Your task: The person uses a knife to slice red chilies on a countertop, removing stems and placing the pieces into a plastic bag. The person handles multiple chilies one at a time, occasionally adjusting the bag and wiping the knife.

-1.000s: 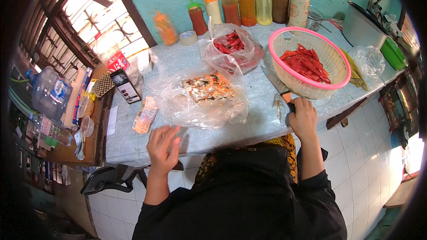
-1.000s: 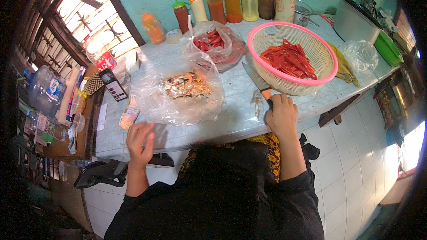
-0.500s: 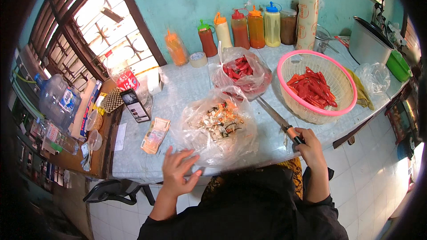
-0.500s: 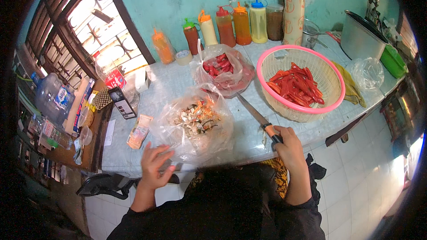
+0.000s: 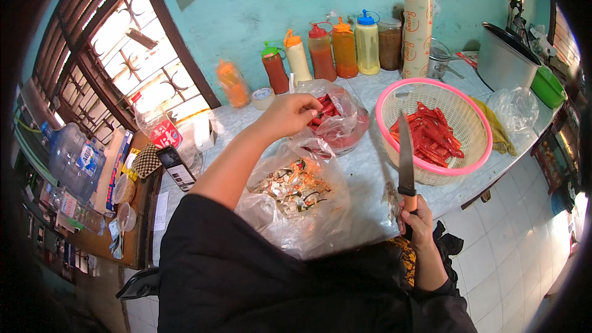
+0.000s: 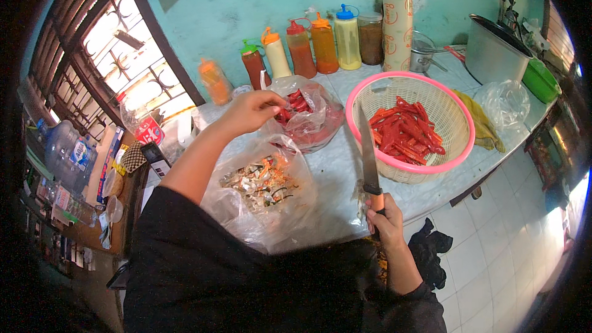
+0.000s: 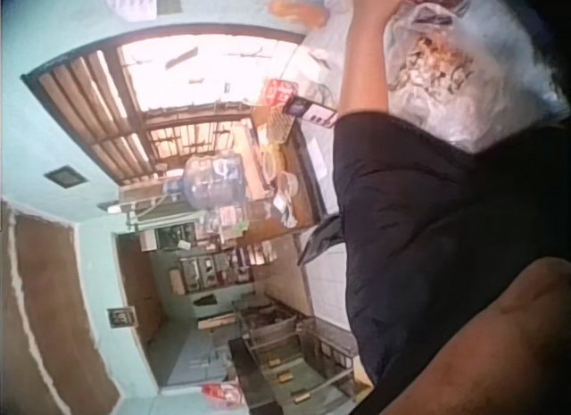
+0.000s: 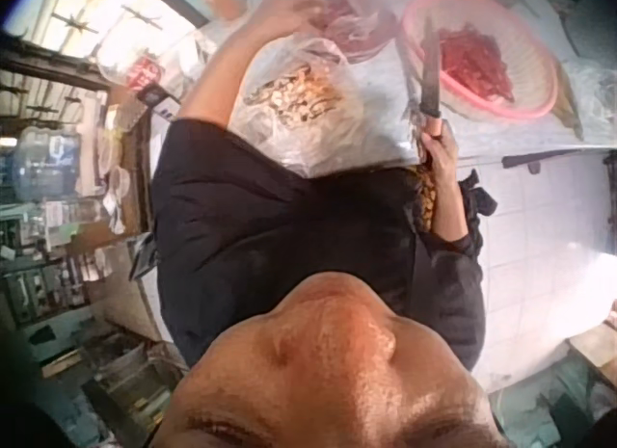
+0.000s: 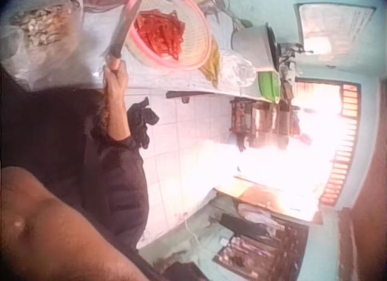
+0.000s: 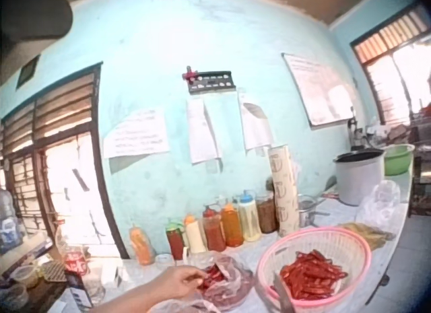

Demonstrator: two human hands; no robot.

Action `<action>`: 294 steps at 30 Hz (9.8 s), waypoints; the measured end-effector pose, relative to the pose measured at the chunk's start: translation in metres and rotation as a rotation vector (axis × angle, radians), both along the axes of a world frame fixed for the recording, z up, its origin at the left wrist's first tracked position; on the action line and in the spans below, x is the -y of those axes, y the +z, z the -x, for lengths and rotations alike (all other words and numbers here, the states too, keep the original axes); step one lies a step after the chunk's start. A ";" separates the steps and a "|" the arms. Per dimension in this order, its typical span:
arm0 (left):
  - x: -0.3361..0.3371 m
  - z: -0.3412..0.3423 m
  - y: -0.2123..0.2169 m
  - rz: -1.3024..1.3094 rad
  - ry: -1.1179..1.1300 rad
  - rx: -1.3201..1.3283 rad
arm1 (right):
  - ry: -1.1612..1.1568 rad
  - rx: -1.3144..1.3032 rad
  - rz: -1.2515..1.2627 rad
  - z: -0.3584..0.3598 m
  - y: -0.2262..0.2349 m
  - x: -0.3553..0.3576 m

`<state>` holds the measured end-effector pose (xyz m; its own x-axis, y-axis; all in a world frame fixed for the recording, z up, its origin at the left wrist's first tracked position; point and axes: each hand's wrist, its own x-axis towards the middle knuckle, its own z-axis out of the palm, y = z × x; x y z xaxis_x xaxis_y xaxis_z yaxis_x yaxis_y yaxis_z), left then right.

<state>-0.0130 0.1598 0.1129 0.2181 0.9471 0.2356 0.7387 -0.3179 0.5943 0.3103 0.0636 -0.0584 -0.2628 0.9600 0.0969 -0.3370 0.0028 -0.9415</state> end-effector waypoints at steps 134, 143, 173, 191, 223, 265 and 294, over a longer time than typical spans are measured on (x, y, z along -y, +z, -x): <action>0.131 0.000 -0.015 -0.017 0.117 1.430 | 0.004 -0.030 -0.013 0.017 0.030 0.030; 0.170 0.017 -0.087 -0.146 0.111 1.533 | 0.345 0.168 0.014 0.080 0.114 0.062; 0.250 -0.014 -0.101 0.080 -0.167 2.055 | 0.573 -0.276 0.132 0.113 0.098 0.106; 0.233 -0.004 -0.091 0.449 -0.267 1.157 | 0.702 0.149 -0.181 0.102 0.104 0.092; 0.246 -0.034 -0.090 -0.006 0.005 1.039 | 0.634 0.203 -0.236 0.102 0.106 0.109; 0.244 -0.016 -0.075 -0.315 0.007 0.583 | 0.707 0.014 -0.024 0.111 0.103 0.105; 0.241 -0.020 -0.068 -0.570 0.059 0.176 | 0.673 -0.058 0.057 0.120 0.101 0.099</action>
<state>0.0066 -0.0817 0.0447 0.0803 0.6700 0.7380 0.6707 -0.5840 0.4572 0.1905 -0.0351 0.0426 -0.8012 0.5926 0.0827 -0.2977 -0.2749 -0.9142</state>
